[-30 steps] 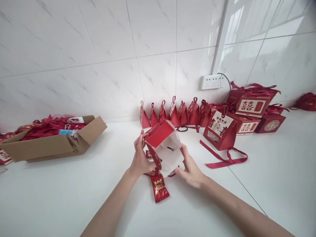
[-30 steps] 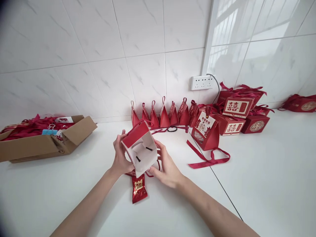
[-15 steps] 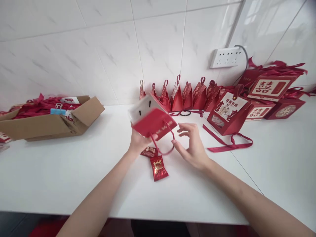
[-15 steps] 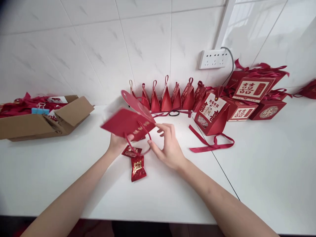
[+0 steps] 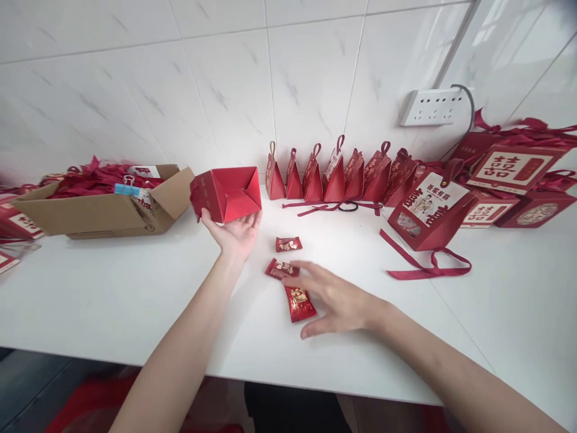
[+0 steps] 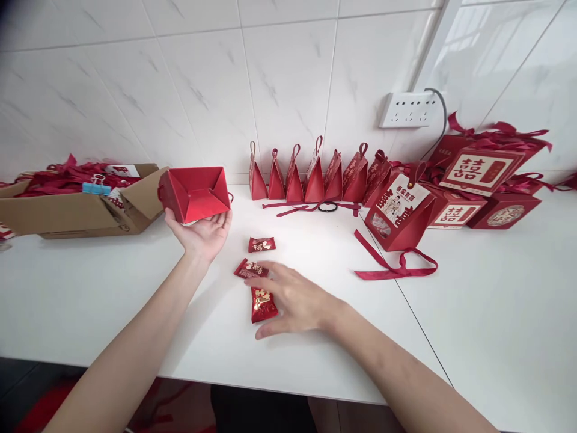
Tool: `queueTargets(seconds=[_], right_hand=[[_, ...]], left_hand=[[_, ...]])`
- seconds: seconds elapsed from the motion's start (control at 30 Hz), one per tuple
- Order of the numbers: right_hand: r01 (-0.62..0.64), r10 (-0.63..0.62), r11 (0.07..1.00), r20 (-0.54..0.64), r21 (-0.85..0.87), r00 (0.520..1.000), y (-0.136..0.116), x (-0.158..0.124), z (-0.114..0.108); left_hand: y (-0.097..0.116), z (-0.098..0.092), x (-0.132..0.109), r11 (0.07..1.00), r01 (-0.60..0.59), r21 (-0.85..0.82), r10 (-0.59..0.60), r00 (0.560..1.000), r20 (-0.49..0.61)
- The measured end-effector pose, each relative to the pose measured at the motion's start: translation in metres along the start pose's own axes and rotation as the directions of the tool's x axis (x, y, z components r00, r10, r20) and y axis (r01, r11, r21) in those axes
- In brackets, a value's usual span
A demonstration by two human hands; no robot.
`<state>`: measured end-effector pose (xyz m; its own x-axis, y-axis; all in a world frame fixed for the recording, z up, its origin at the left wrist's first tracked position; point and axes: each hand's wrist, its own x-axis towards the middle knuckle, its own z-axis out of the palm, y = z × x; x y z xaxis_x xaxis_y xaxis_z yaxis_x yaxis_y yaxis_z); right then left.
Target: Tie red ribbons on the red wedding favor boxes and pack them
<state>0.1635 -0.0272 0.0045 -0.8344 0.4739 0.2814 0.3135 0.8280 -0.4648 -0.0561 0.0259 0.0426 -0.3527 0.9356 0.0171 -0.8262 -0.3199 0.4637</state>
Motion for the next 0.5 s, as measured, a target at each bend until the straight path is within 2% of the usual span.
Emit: queueTargets(seconds=[0.07, 0.17, 0.23, 0.27, 0.33, 0.4, 0.43, 0.5], right_hand=[[-0.003, 0.003, 1.0, 0.019, -0.01, 1.0, -0.007, 0.001, 0.009], [-0.05, 0.056, 0.996, -0.077, 0.078, 0.995, -0.009, 0.002, 0.017], [-0.175, 0.209, 0.958, -0.136, 0.227, 0.969, -0.007, 0.004, 0.017], [-0.26, 0.322, 0.913, -0.162, 0.314, 0.933, -0.005, 0.005, 0.015], [-0.39, 0.544, 0.76, -0.181, 0.52, 0.819, -0.001, 0.009, 0.011], [-0.387, 0.668, 0.564, -0.128, 0.729, 0.733, 0.003, 0.013, 0.008], [-0.349, 0.69, 0.463, -0.084, 0.815, 0.719, 0.004, 0.015, 0.007], [-0.249, 0.691, 0.287, -0.021, 0.925, 0.722, 0.005, 0.016, 0.005]], left_hand=[[0.0, 0.0, 0.0, 1.0, 0.01, -0.001, -0.01, 1.0, -0.026], [-0.001, 0.002, -0.004, 0.999, 0.045, -0.007, -0.045, 0.998, -0.054], [-0.002, 0.003, -0.006, 0.999, 0.04, 0.011, -0.04, 0.998, -0.038], [-0.003, 0.002, -0.005, 0.999, 0.031, 0.026, -0.03, 0.999, -0.029], [-0.005, 0.001, -0.004, 0.998, 0.035, 0.049, -0.034, 0.999, -0.028], [-0.008, -0.002, -0.003, 0.996, 0.079, 0.044, -0.077, 0.996, -0.05], [-0.009, -0.003, -0.002, 0.994, 0.101, 0.037, -0.099, 0.993, -0.062], [-0.011, -0.003, -0.003, 0.992, 0.121, 0.029, -0.119, 0.991, -0.06]])
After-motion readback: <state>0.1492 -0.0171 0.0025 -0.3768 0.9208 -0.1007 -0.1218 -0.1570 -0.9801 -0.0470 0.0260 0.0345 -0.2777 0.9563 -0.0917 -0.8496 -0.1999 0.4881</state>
